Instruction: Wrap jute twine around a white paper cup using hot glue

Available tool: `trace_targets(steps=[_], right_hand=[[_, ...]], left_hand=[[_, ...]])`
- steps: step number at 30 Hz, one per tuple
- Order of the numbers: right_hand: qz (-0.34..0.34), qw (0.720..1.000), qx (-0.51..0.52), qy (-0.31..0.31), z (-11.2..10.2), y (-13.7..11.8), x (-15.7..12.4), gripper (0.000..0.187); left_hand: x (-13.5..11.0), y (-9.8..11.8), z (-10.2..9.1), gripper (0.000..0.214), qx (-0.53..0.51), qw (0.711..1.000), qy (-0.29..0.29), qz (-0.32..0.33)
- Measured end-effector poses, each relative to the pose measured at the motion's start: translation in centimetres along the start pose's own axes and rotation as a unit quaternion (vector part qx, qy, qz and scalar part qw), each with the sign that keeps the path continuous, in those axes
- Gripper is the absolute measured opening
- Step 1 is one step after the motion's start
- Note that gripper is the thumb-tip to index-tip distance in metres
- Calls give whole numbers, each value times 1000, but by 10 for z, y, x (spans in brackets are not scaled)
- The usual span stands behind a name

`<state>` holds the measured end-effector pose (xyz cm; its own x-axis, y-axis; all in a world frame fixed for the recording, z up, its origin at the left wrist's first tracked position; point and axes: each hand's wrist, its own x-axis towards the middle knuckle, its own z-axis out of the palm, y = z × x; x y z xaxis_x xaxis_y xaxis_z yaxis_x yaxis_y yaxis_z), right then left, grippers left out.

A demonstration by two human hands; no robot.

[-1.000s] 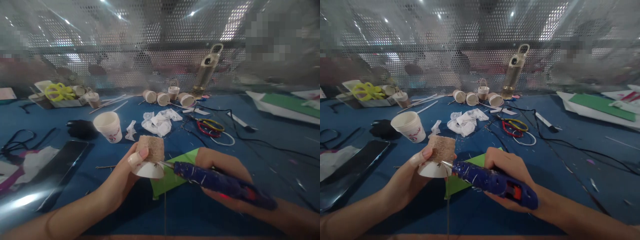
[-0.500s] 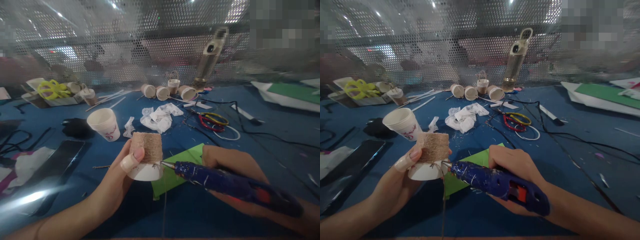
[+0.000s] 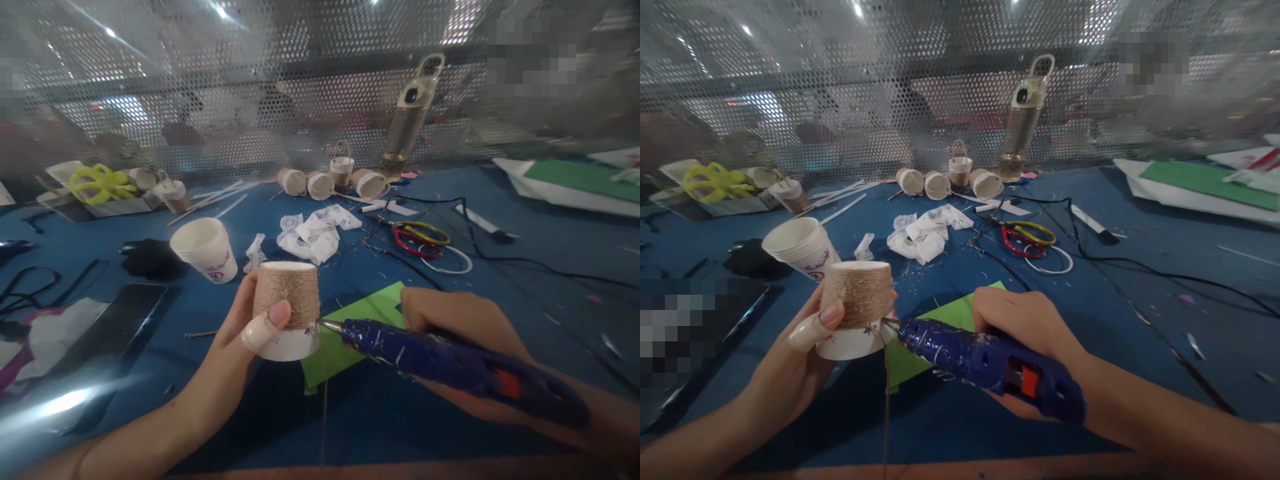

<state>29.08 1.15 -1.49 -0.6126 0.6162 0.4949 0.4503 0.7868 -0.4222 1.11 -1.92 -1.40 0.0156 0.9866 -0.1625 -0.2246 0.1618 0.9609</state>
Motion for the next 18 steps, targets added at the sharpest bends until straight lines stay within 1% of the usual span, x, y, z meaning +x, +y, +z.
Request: trace_targets(steps=[3,4,7,9,13,16,18], right_hand=[[30,999,-18,-18,-2,-3,0,30],[12,1000,-17,-7,-2,-3,0,29],[-2,1000,-30,-6,0,-1,-1,28],[1,999,-35,-13,1,1,-1,27],[7,999,-38,-6,1,1,-1,29],[8,999,-45,0,1,1,-1,29],[7,999,-50,-3,1,2,-1,28]], left_hand=[[0,1,1,60,17,1000,6,-2],[1,1,2,61,22,1000,5,-2],[2,0,2,62,27,1000,-2,-1],[2,-1,2,61,25,1000,-7,-1],[2,-4,-2,58,9,1000,-13,8],[1,-2,-1,57,-1,1000,-15,17],[0,0,2,59,-1,1000,-9,9]])
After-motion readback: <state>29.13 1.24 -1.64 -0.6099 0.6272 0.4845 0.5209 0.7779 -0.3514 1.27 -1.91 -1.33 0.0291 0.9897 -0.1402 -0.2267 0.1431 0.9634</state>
